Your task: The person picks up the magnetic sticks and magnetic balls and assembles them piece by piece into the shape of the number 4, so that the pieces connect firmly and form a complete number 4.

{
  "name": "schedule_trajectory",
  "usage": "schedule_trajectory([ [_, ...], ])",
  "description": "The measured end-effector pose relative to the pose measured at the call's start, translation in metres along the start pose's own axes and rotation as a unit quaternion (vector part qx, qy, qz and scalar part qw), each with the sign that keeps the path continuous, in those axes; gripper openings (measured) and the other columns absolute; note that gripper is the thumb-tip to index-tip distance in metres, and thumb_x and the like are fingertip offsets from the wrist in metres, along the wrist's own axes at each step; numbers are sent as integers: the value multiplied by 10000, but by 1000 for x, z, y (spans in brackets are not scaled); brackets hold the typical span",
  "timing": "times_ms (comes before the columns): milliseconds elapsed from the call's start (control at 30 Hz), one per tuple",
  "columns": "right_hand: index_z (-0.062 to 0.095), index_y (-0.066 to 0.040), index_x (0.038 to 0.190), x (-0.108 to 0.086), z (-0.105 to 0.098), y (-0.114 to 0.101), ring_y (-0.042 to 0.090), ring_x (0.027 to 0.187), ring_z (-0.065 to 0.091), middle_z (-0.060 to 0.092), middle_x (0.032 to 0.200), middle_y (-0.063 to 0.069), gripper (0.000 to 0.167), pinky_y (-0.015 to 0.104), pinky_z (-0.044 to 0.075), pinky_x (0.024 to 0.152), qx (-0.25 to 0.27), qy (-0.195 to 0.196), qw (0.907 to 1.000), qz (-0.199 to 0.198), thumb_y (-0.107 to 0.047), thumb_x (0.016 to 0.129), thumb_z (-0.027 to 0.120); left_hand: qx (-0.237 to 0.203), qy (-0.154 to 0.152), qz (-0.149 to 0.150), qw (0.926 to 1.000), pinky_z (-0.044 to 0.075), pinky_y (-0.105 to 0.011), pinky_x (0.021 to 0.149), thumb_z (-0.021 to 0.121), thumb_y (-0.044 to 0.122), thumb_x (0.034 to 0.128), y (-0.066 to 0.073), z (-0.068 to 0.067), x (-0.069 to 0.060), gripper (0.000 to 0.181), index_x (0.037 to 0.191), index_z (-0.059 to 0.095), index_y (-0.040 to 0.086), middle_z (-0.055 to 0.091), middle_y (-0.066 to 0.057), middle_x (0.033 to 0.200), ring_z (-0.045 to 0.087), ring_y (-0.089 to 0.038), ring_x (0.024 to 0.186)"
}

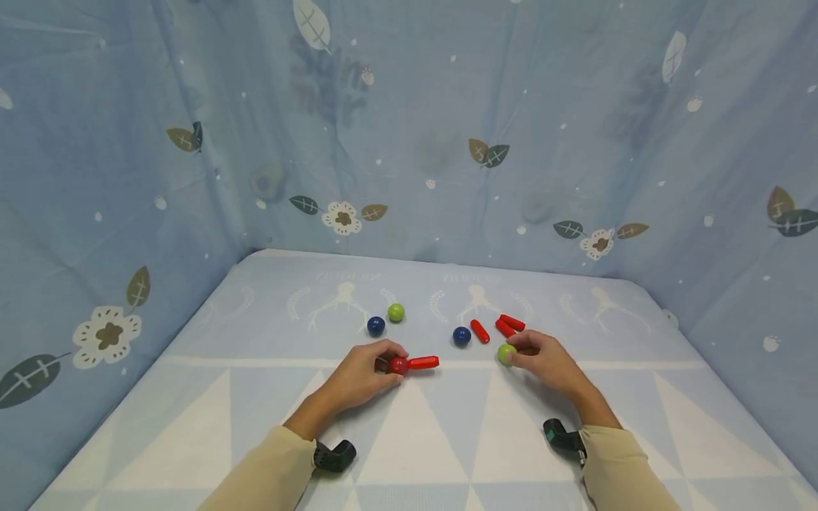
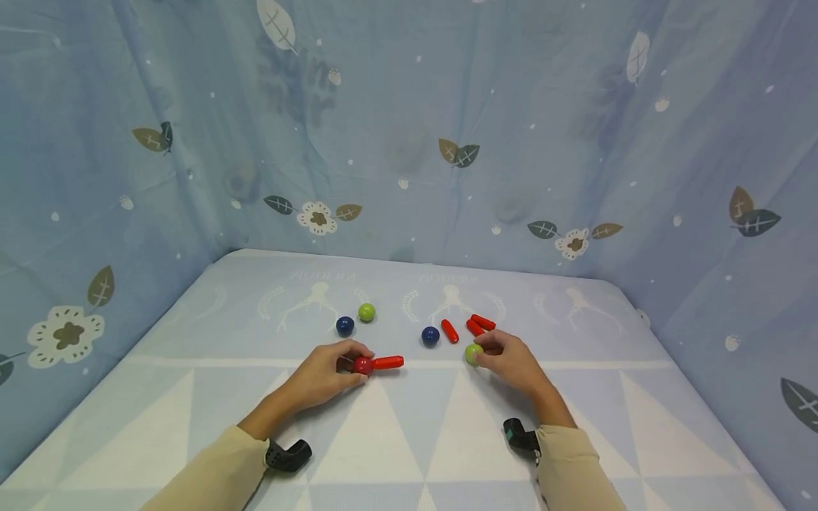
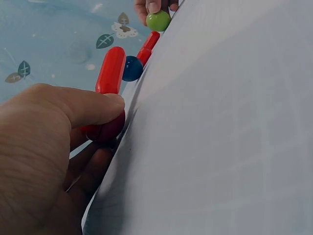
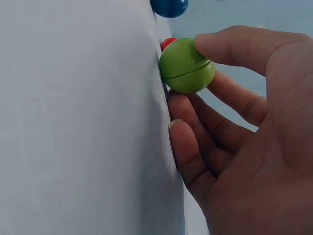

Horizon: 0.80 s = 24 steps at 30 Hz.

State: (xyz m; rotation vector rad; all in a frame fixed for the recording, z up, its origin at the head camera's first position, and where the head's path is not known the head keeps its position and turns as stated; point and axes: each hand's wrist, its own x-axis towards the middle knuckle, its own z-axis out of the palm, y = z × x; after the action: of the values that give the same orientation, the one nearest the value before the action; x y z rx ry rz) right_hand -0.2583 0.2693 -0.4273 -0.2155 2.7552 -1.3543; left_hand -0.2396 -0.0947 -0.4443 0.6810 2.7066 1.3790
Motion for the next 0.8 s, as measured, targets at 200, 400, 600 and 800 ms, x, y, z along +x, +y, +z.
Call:
schedule_trajectory([
  [200, 630, -28, 1161, 2, 3, -3, 256, 1024, 599, 641, 1125, 100, 347, 355, 520, 865, -159, 75, 9998, -100, -203, 891, 762, 44, 12, 28, 10000, 525, -332, 889, 808, 104, 842, -1, -1, 0, 359, 1175, 688, 165, 675, 90, 1058, 625, -109, 948],
  [400, 618, -35, 1141, 2, 5, -3, 266, 1041, 615, 648, 1131, 104, 343, 376, 528, 865, -246, 103, 9996, -5, -223, 892, 762, 42, -5, 17, 10000, 523, -335, 900, 806, 111, 847, -1, -1, -1, 375, 1200, 693, 169, 681, 86, 1097, 626, -105, 963],
  [600, 614, -50, 1171, 1, 3, -4, 288, 1058, 612, 631, 1184, 115, 363, 379, 538, 829, -142, 164, 9998, 50, -261, 906, 744, -6, 6, 47, 10000, 521, -332, 903, 800, 91, 846, -1, 0, 0, 389, 1214, 691, 157, 684, 66, 1128, 626, -109, 973],
  [800, 590, -4, 1266, 1, 4, -4, 253, 964, 648, 642, 1167, 129, 417, 331, 560, 752, 462, 36, 9989, -27, -222, 932, 714, 0, -31, 28, 10000, 516, -337, 909, 792, 85, 854, 0, -1, 0, 389, 1220, 686, 162, 680, 58, 1138, 621, -115, 978],
])
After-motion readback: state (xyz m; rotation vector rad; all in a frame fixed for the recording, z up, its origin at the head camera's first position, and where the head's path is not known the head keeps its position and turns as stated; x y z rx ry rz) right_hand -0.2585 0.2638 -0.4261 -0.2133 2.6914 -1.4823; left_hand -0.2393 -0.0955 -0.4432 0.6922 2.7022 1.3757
